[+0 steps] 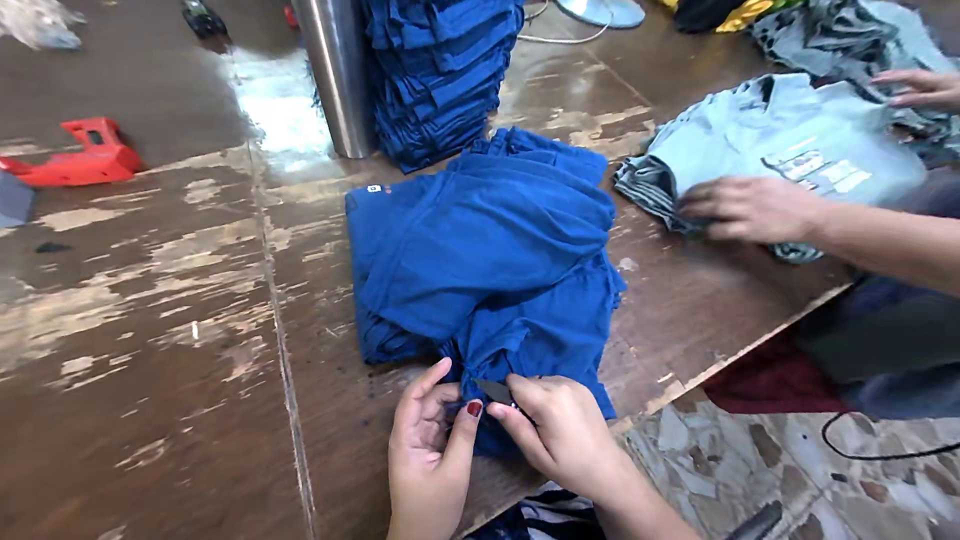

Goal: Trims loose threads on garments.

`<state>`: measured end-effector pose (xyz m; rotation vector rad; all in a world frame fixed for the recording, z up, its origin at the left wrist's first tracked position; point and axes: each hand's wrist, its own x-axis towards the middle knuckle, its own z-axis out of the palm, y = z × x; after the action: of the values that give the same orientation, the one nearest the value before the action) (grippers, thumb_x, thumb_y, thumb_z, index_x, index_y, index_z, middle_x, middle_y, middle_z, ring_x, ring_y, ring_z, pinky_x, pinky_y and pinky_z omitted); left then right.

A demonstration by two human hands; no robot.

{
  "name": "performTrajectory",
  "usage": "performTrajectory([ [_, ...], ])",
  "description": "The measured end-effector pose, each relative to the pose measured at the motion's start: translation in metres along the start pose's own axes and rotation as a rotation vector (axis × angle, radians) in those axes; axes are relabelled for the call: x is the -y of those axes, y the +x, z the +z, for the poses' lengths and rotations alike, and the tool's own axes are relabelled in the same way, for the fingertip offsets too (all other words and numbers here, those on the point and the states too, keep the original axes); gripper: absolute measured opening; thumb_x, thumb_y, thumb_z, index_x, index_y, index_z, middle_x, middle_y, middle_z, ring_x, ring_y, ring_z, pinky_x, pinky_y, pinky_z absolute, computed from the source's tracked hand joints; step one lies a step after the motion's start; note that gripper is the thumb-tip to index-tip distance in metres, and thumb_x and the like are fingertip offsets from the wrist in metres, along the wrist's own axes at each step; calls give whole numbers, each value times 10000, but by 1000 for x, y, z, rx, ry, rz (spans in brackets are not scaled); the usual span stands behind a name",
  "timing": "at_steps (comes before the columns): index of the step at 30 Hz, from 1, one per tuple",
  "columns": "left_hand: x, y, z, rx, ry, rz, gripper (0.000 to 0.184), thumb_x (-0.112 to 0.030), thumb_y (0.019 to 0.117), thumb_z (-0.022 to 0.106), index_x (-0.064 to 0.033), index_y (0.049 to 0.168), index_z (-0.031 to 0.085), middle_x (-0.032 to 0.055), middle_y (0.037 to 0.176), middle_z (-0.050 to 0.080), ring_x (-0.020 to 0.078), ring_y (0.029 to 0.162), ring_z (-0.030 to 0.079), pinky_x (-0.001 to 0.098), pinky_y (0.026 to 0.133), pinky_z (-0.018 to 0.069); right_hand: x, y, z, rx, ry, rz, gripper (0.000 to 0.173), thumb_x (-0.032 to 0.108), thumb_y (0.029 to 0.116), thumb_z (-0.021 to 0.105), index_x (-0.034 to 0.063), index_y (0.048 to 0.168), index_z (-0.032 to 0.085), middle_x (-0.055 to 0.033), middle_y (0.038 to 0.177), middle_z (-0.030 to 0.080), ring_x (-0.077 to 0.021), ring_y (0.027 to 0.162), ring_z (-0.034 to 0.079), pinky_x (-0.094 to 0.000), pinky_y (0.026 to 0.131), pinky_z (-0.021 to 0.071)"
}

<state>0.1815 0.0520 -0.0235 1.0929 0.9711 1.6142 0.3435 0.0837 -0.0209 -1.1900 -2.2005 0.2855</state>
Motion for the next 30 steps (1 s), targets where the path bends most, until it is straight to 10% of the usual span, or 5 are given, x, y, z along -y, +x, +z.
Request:
performTrajectory([
  [5,-2,6,-3,71,-37,-40,596,-25,949,622,132,1454,346,13,1082,694,61,964,678,234,853,580,-2,-7,-22,267,373,-300,519,523,1055,449,108,759,545,-21,592,485,-160,555,528,-327,538,448],
  [9,2,9,-3,17,-57,-72,188,-94,997,622,-32,1163,684,-19,1073,723,48,990,679,223,896,566,-1,-17,-38,487,399,-358,501,580,977,564,112,799,570,-28,603,512,-195,569,553,-365,551,466],
  [15,1,1,-14,53,-247,-103,134,-293,990,657,-206,1045,742,-27,1122,729,79,1048,685,267,931,564,-9,-12,-26,102,202,-82,459,487,1049,497,98,818,569,-8,628,489,-119,582,507,-278,563,435],
  [25,3,-4,-4,20,160,184,190,-5,867,741,-143,991,708,-78,1012,713,2,930,687,164,810,590,-30,28,4,-282,30,97,259,216,853,669,-31,920,628,-178,1024,596,-139,796,580,-222,663,494],
  [30,-8,-3,-25,93,525,376,92,-26,837,741,-73,858,664,-9,926,714,26,935,682,143,838,563,-40,10,-20,-424,528,-81,118,110,910,648,135,968,548,-1,1122,665,-52,1029,650,-214,878,549],
])
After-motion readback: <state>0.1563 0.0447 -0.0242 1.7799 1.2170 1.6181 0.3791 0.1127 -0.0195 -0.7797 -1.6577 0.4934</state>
